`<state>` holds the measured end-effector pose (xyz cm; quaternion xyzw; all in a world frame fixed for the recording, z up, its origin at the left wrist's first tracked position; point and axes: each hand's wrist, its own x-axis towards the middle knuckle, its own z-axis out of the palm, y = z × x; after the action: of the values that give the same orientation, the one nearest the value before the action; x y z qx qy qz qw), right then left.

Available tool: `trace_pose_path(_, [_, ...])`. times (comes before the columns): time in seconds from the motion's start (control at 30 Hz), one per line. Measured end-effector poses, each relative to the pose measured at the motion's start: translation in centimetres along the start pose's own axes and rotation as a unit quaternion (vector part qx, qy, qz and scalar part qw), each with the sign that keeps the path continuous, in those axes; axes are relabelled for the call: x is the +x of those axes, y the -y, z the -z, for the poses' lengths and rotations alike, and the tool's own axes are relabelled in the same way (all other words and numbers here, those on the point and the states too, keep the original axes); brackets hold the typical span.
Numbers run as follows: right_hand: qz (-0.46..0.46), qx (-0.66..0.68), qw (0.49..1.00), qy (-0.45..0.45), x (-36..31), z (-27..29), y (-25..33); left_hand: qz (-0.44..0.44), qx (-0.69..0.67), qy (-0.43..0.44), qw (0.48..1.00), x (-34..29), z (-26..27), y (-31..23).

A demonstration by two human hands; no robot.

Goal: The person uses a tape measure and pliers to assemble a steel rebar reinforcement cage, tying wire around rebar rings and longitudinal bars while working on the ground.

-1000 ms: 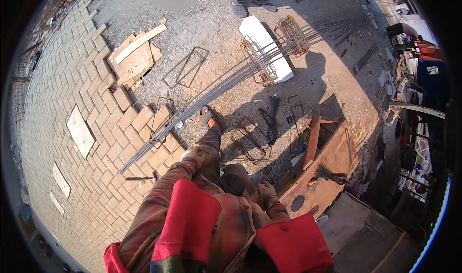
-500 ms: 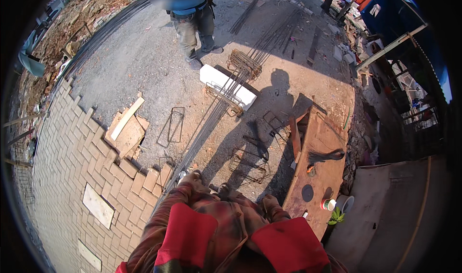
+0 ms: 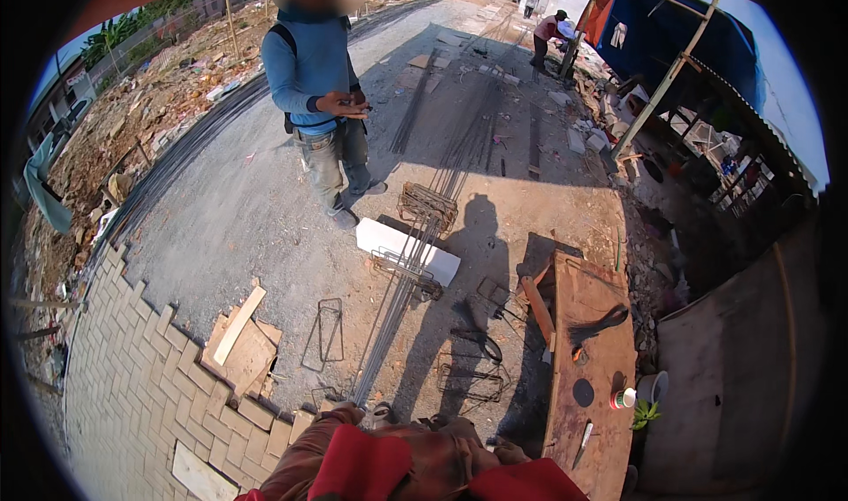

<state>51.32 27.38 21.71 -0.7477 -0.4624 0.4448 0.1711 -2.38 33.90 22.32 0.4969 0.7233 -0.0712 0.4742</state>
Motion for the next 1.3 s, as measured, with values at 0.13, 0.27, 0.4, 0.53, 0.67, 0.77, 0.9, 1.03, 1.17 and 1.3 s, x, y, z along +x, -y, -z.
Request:
trace_pose_path(0.13, [-0.14, 0.009, 0.987, 0.083, -5.4, -0.2, 12.9, 0.062, 0.026, 0.019, 0.998, 0.1, 1.9, 4.4])
trace_pose_path(0.27, [-0.161, -0.021, 0.984, 0.078, -4.1, -0.2, 12.8, 0.026, 0.015, -0.01, 0.999, 0.2, 4.6, 1.1])
trace_pose_path(0.4, [-0.169, -0.057, 0.98, 0.089, -2.7, 0.1, 13.5, 0.01, -0.07, -0.034, 0.997, -1.0, 4.2, -2.8])
trace_pose_path(0.53, [-0.158, -0.089, 0.979, 0.094, -0.6, 1.3, 14.0, -0.02, -0.078, -0.001, 0.997, -0.8, 0.9, -4.4])
trace_pose_path(0.67, [-0.119, -0.119, 0.974, 0.15, 1.5, -1.1, 18.1, -0.077, 0.051, 0.042, 0.995, 0.0, -2.2, 3.2])
trace_pose_path(0.77, [-0.084, -0.101, 0.982, 0.138, 2.5, 0.5, 19.5, -0.007, -0.041, -0.019, 0.999, -0.1, -2.6, 1.7])
trace_pose_path(0.9, [-0.102, -0.012, 0.991, 0.082, 1.9, 1.4, 20.6, 0.025, -0.034, 0.019, 0.999, -2.0, -0.3, -1.0])
trace_pose_path(1.03, [-0.099, -0.128, 0.976, 0.143, -0.4, 1.4, 24.2, 0.03, -0.052, -0.01, 0.998, -2.3, 0.0, 3.2])
trace_pose_path(1.17, [-0.059, -0.21, 0.966, 0.14, 4.2, 0.2, 12.9, 0.028, -0.06, 0.052, 0.996, -2.3, 1.0, 0.3])
trace_pose_path(1.3, [-0.132, -0.138, 0.964, 0.186, 0.7, -1.4, 16.8, -0.049, 0.057, 0.098, 0.992, -5.4, 2.8, 1.8])
